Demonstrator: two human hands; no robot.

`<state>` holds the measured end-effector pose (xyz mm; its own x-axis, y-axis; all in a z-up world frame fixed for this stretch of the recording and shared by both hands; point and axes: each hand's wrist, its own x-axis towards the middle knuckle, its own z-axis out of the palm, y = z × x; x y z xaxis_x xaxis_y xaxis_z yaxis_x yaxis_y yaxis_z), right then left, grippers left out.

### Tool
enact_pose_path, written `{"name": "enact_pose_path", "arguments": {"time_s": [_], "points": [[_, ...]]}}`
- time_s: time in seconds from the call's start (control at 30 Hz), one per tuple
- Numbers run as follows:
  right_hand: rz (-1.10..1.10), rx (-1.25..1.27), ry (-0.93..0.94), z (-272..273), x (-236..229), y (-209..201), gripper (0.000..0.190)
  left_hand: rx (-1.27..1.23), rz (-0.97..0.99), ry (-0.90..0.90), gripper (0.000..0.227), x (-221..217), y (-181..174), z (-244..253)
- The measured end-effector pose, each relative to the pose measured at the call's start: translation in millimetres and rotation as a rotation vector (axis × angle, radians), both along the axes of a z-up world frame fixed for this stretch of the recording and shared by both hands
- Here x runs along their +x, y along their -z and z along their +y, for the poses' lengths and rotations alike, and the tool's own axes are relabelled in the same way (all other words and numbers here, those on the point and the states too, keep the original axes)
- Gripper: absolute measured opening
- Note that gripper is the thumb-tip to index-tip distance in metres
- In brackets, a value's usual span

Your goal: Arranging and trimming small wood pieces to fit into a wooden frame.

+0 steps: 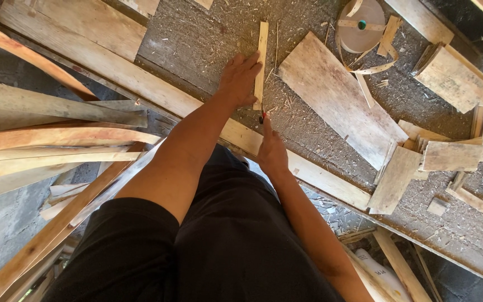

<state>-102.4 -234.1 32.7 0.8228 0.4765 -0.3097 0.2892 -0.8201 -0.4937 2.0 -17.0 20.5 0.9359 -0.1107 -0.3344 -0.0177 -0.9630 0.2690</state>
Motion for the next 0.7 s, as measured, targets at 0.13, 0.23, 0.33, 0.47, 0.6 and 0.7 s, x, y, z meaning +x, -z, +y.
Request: {"name": "enact_pose_path", "arguments": {"time_s": [0.13, 0.23, 0.33, 0.47, 0.6, 0.7], "points": [[0.020, 0.170, 0.069, -16, 4, -39, 0.069, -0.026, -0.028, -0.018, 0.106, 1, 5, 2], [0.327, -0.056, 0.450, -35, 12, -41, 0.055, -0.137, -0.034, -0.064, 0.108, 0, 12, 2], [-0.026, 0.142, 0.359, -83, 16, 7, 0.030, -0.220, -0.206, -0.112, 0.120, -6, 38, 3], [-0.160, 0.058, 0.425, -119, 27, 35, 0.019, -0.436, -0.326, -0.365, 0.063, -12, 62, -4], [-0.373, 0.098, 0.435, -132, 26, 44, 0.021, -0.465, -0.162, -0.627, 0.060, -10, 51, -26], [-0.312, -0.026, 0.500, -130, 28, 39, 0.021, -0.378, -0.129, -0.704, 0.068, -7, 33, -40]]}}
